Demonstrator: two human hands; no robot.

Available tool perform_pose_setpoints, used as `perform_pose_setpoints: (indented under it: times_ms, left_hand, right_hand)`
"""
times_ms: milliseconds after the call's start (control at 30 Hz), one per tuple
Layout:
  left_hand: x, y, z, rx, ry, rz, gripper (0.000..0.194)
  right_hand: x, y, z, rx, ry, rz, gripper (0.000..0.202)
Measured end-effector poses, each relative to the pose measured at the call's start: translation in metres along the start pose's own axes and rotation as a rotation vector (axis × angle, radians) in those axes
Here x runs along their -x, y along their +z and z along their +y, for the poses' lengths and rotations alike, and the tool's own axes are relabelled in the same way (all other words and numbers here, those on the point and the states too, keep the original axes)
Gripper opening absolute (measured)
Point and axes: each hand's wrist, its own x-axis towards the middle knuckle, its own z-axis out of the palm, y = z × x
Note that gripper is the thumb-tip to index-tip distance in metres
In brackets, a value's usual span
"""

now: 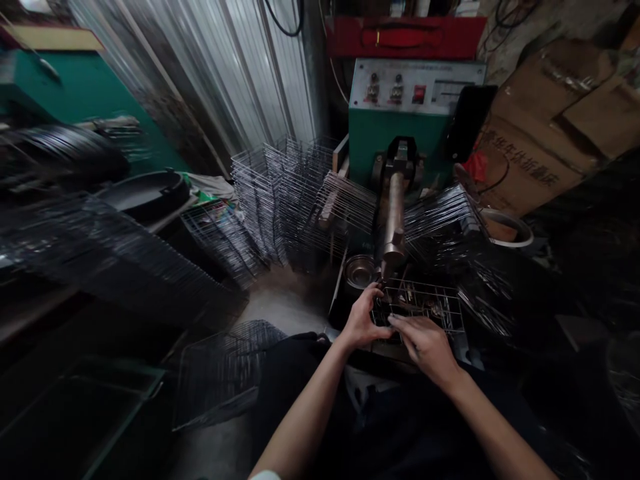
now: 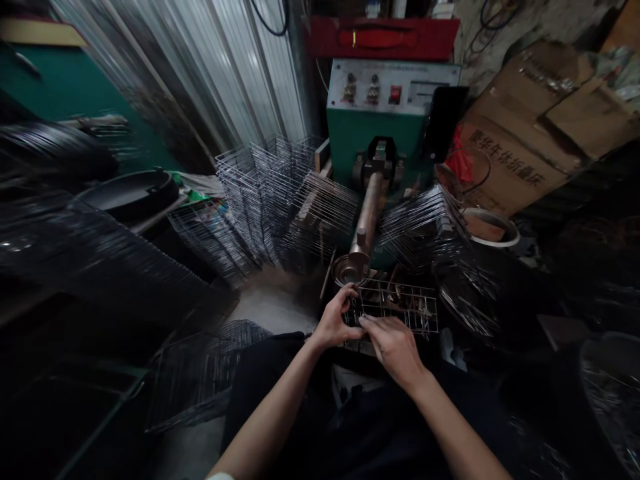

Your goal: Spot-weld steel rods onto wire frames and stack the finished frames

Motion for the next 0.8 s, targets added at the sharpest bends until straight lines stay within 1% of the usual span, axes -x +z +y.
perform_pose_setpoints:
  times_ms: [167, 300, 400, 500, 600, 700, 800]
  left_hand:
    - [-0.006, -0.001, -0.001, 0.051, -0.013, 0.005, 0.068]
    - [-0.01, -0.002, -0.002, 0.062, -0.022, 0.007, 0.069]
    - [-0.012, -0.002, -0.006, 0.041, -0.002, 0.003, 0.074]
    - [-0.012, -0.001, -0.009, 0.004, 0.051, 0.038, 0.076]
    - [-0.009, -0.001, -0.007, -0.024, 0.072, 0.053, 0.073]
    - [-0.007, -0.004, -0.003, -0.043, 0.049, 0.053, 0.068]
    - [-0.014, -0.009, -0.004, -0.042, 0.033, 0.046, 0.066]
  right_hand:
    - [-0.007, 0.003, 0.006, 0.01, 0.018, -0.008, 0.034]
    - [-0.009, 0.006, 0.008, 0.02, 0.03, 0.001, 0.034]
    - [-0.009, 0.008, 0.009, 0.021, 0.027, 0.005, 0.035]
    - [-0.01, 0.01, 0.009, 0.022, 0.033, 0.023, 0.034]
    - [-0.009, 0.01, 0.007, 0.003, 0.049, 0.05, 0.035]
    - [-0.009, 0.01, 0.006, -0.01, 0.071, 0.039, 0.036]
    - [-0.016, 0.013, 0.007, 0.016, 0.094, 0.039, 0.035]
